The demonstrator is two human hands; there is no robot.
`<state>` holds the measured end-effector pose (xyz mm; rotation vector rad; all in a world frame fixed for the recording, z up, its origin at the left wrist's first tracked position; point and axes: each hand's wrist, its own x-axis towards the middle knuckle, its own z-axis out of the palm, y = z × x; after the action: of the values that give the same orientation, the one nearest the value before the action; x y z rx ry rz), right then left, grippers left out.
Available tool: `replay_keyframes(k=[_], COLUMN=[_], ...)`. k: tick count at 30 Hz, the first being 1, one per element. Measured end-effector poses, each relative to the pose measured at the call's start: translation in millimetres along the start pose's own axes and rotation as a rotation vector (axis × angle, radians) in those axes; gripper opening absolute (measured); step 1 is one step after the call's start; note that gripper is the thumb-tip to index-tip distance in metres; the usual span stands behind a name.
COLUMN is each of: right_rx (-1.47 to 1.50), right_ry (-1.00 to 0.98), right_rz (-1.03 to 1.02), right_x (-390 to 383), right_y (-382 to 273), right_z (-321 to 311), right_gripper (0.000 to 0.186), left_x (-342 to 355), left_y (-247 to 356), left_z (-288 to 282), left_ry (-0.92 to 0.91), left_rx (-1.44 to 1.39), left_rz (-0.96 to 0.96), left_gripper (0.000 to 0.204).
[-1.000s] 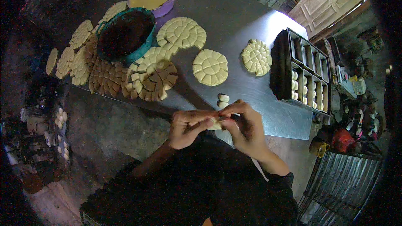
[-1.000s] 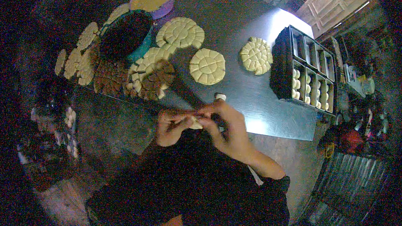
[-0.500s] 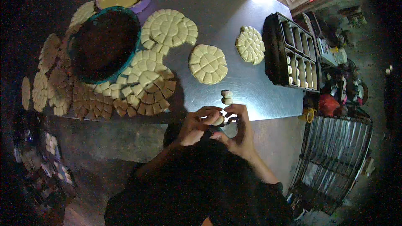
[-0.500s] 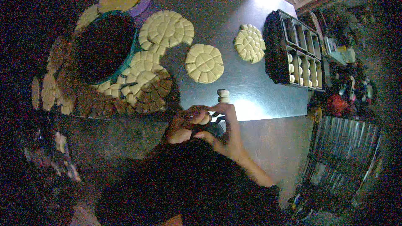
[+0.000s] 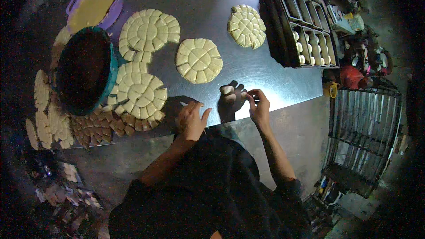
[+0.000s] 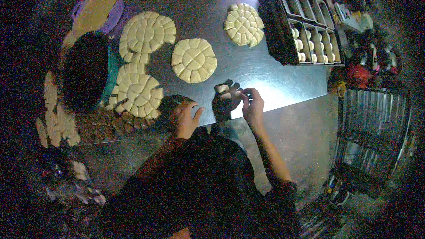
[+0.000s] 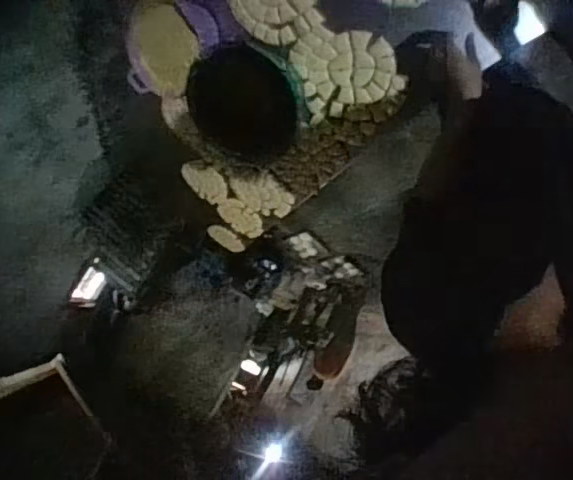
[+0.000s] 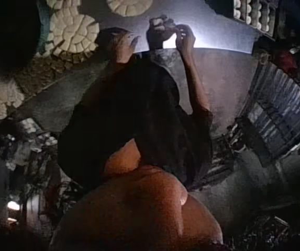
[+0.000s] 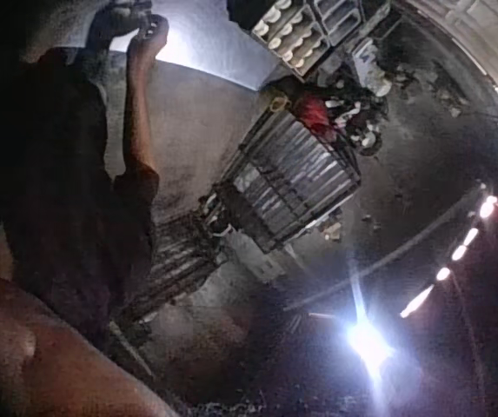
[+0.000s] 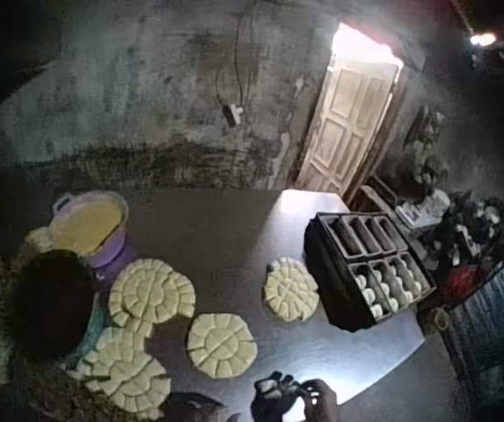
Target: The person prepares dough by adding a dark filling from a bowl by hand, sealing the edges, and placing the filled dough pieces into a metal baking pan.
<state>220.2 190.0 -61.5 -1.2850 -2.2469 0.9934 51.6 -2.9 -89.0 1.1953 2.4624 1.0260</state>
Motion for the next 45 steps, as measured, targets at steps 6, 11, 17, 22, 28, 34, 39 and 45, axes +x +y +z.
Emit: replay_keyframes(k=[6,11,17,22,28,34,39,45], right_rx=[-0.119,0.104,-0.179,-0.084,0.375,0.484,0.940,0.255], right_ry=[-0.021,-0.225,0.215,0.153,0.412,0.305,-0.218,-0.086], right_rz=[-0.253,-0.046,-0.329,0.074,-0.178,-0.552,-0.469,-1.122], right_x=[17.1,69.9,243.5,311.9,288.7,228.9,180.7,144.0], right_y=[39.0,55.8,78.2,61.3,18.1,-29.5,-79.4,-144.5], right_z=[13.4,-36.3,-28.0,-2.4,-34.2,-126.2,-168.8,-161.9], right_gripper=[0.017,0.022,0.022,0.030,0.021,0.017,0.027,0.023], left_x=[15.3,43.0,31.9,19.5,16.6,42.6,85.6,105.7], left_y=[-9.1,33.5,101.0,116.5,123.9,141.2,192.8,217.7], left_z=[3.7,29.9,80.3,86.5,90.1,68.4,27.6,-34.6], left_ry=[-0.042,-0.078,-0.155,-0.198,-0.191,-0.221,0.028,0.344], left_rx=[0.104,0.012,0.058,0.084,0.077,0.078,-0.483,-0.722], left_rz=[0.242,0.445,0.468,0.283,0.207,0.196,-0.140,-0.087], left_gripper=[0.031,0.030,0.040,0.040,0.037,0.033,0.030,0.034])
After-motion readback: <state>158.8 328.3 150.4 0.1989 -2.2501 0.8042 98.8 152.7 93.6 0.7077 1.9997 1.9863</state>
